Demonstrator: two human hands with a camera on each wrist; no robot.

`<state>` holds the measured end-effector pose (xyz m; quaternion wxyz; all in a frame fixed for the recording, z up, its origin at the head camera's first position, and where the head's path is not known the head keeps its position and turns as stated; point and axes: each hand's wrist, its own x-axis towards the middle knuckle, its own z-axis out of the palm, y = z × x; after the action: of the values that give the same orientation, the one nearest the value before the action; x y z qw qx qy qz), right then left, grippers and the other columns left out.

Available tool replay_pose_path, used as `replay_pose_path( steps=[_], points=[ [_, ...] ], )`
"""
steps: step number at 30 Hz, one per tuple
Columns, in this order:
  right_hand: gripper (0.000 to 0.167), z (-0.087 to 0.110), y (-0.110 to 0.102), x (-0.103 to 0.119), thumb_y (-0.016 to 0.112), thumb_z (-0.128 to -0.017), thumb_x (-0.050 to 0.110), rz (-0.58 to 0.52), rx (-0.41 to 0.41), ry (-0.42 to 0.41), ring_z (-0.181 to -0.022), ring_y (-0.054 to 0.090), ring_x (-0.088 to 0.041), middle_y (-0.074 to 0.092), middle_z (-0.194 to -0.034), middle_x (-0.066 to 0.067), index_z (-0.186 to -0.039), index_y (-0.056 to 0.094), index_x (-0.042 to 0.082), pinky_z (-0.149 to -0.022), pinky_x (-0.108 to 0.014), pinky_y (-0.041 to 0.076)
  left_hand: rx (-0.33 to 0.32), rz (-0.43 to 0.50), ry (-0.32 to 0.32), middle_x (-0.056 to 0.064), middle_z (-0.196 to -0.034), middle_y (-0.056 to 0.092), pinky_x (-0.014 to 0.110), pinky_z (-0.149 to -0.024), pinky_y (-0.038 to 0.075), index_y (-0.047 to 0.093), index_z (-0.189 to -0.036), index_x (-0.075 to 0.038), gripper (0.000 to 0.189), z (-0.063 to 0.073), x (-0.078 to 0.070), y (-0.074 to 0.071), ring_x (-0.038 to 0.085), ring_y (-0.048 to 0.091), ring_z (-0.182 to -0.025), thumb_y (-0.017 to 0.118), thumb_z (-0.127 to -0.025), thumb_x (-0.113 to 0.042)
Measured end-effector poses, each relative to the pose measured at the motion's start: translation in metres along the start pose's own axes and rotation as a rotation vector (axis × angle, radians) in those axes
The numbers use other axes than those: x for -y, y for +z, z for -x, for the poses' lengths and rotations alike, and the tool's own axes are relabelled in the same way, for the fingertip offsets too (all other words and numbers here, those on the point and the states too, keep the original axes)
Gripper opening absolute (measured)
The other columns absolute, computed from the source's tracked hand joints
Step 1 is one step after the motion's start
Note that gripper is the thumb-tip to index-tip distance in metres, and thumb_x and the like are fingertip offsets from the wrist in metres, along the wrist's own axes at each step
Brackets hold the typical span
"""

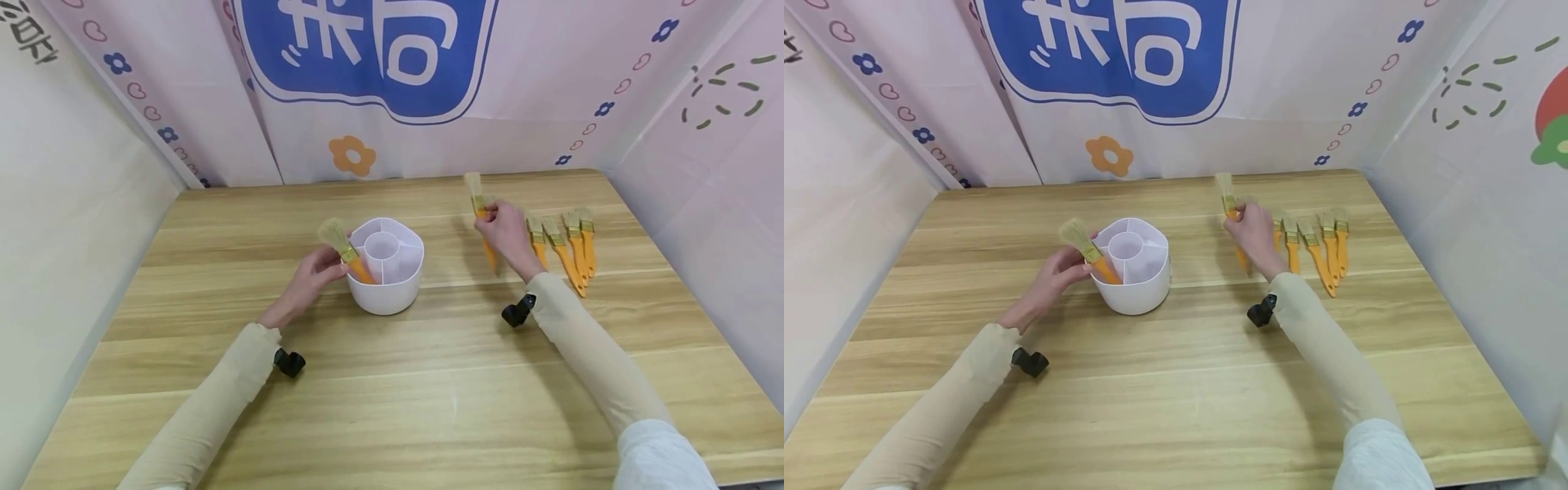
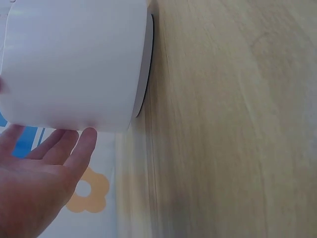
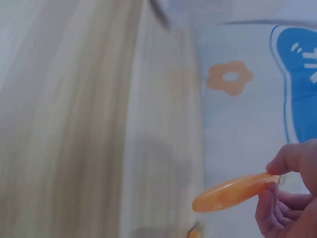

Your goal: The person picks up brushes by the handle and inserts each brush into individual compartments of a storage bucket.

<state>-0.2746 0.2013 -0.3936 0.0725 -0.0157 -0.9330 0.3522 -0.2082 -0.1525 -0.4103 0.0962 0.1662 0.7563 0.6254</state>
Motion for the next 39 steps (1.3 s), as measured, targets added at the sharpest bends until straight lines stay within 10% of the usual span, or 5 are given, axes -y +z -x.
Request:
replay_pose_path(
  steps=[18, 39],
  points=[
    [0.027, 0.033, -0.012, 0.076, 0.063, -0.081, 0.007, -0.387, -0.185, -0.222, -0.071, 0.055, -0.008, 0.064, -0.088, -0.014, -0.105, 0.061, -0.006, -0.061, -0.009, 0.046, 0.010, -0.002, -0.014, 0.019, -0.147, 0.040, 0.014, -0.090, 0.048, 0.032, -0.146, -0.005, 0.058, -0.002, 0.003, 0.001, 0.031, 0.044, -0.127, 0.053, -0.093, -0.014],
    [0.026, 0.054, 0.001, 0.119, 0.065, -0.080, 0.003, -0.585, -0.089, -0.311, -0.070, 0.055, -0.009, 0.061, -0.085, -0.012, -0.104, 0.061, -0.007, -0.059, -0.013, 0.049, 0.006, 0.007, -0.007, 0.019, -0.146, 0.041, 0.014, -0.090, 0.049, 0.033, -0.145, -0.002, 0.058, -0.002, -0.001, 0.001, 0.009, 0.049, -0.116, 0.052, -0.092, -0.011]
  ],
)
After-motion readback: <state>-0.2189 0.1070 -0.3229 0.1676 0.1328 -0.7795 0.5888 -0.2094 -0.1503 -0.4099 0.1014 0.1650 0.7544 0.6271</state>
